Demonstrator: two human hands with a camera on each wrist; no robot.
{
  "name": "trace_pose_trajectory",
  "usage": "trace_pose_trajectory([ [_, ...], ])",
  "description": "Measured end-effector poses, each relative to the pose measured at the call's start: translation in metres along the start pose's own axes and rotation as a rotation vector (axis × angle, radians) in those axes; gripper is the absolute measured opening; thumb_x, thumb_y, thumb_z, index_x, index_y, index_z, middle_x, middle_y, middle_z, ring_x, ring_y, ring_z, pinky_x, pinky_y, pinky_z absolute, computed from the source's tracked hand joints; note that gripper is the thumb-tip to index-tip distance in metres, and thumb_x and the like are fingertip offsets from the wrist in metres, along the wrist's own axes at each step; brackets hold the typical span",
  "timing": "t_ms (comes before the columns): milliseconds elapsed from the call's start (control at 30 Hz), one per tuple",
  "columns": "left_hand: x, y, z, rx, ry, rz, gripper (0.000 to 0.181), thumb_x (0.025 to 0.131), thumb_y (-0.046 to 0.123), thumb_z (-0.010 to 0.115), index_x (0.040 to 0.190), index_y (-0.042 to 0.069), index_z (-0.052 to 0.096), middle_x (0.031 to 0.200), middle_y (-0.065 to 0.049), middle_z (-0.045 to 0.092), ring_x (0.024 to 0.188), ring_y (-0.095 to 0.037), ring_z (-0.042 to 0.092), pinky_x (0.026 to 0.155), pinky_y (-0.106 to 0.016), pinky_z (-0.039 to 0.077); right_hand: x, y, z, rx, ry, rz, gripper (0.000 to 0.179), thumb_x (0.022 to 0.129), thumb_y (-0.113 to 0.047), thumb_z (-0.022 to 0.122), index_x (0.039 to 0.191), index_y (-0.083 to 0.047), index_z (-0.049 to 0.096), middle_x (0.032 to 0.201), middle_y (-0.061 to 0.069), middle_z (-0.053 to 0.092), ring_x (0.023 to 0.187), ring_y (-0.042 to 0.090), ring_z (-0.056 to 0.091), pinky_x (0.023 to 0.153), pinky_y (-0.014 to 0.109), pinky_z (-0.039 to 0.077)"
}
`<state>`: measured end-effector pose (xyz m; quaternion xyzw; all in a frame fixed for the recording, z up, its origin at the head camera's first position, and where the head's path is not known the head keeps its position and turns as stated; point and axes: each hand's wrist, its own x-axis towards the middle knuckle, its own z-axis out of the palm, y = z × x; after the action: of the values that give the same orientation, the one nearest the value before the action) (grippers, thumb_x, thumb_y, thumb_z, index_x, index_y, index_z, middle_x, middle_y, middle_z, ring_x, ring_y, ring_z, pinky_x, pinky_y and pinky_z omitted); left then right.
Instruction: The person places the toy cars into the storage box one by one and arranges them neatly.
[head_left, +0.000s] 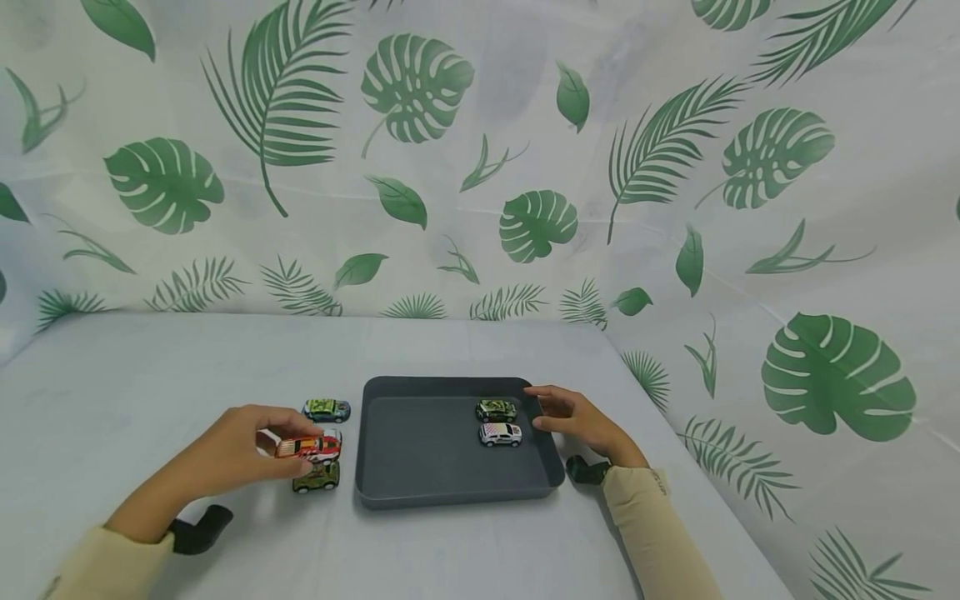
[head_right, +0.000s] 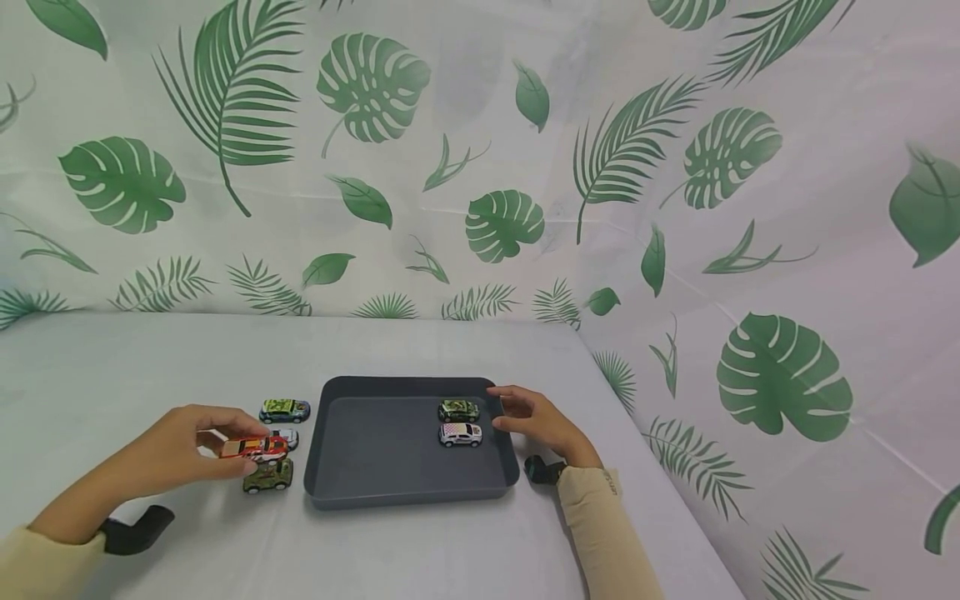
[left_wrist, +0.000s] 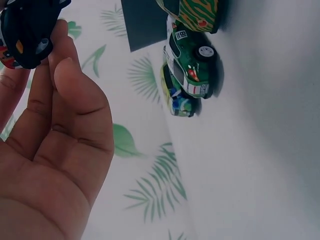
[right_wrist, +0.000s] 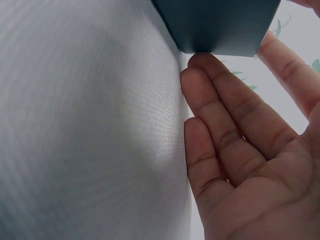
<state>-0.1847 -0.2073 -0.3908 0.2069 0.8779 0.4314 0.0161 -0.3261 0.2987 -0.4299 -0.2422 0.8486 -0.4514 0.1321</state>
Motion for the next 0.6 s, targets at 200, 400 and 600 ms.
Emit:
trace_pose_trajectory([
  [200,0.005,0.006,0.005,-0.027,0.007,-0.016,0.035,0.089,0.024,0.091,0.118,0.009,0.081,0.103,0.002,0.074,0.087,-0.01,0.063,0.076,-0.029,0.058,0.001,0.001,0.0,0.015,-0.002,0.004,0.062,0.103,-0.014,0.074,0.157,0.002,0.051,0.157,0.031,0.051,0.143,0.052,0.051,0.114,0.062,0.047],
  [400,0.011,0.01,0.012,-0.052,-0.003,0.002,0.034,0.089,0.025,0.091,0.118,0.009,0.081,0.101,0.002,0.074,0.084,-0.013,0.063,0.074,-0.029,0.058,0.001,0.001,0.0,0.015,-0.002,0.007,0.061,0.102,-0.011,0.074,0.157,0.003,0.051,0.157,0.031,0.051,0.142,0.051,0.052,0.114,0.061,0.048],
  [600,0.016,0.011,0.019,-0.104,-0.008,0.043,0.034,0.089,0.021,0.091,0.117,0.006,0.08,0.103,0.001,0.076,0.083,-0.011,0.065,0.075,-0.029,0.059,0.0,0.001,0.0,0.018,-0.002,-0.006,0.061,0.102,-0.011,0.074,0.156,0.004,0.051,0.154,0.032,0.053,0.139,0.049,0.055,0.111,0.058,0.051],
])
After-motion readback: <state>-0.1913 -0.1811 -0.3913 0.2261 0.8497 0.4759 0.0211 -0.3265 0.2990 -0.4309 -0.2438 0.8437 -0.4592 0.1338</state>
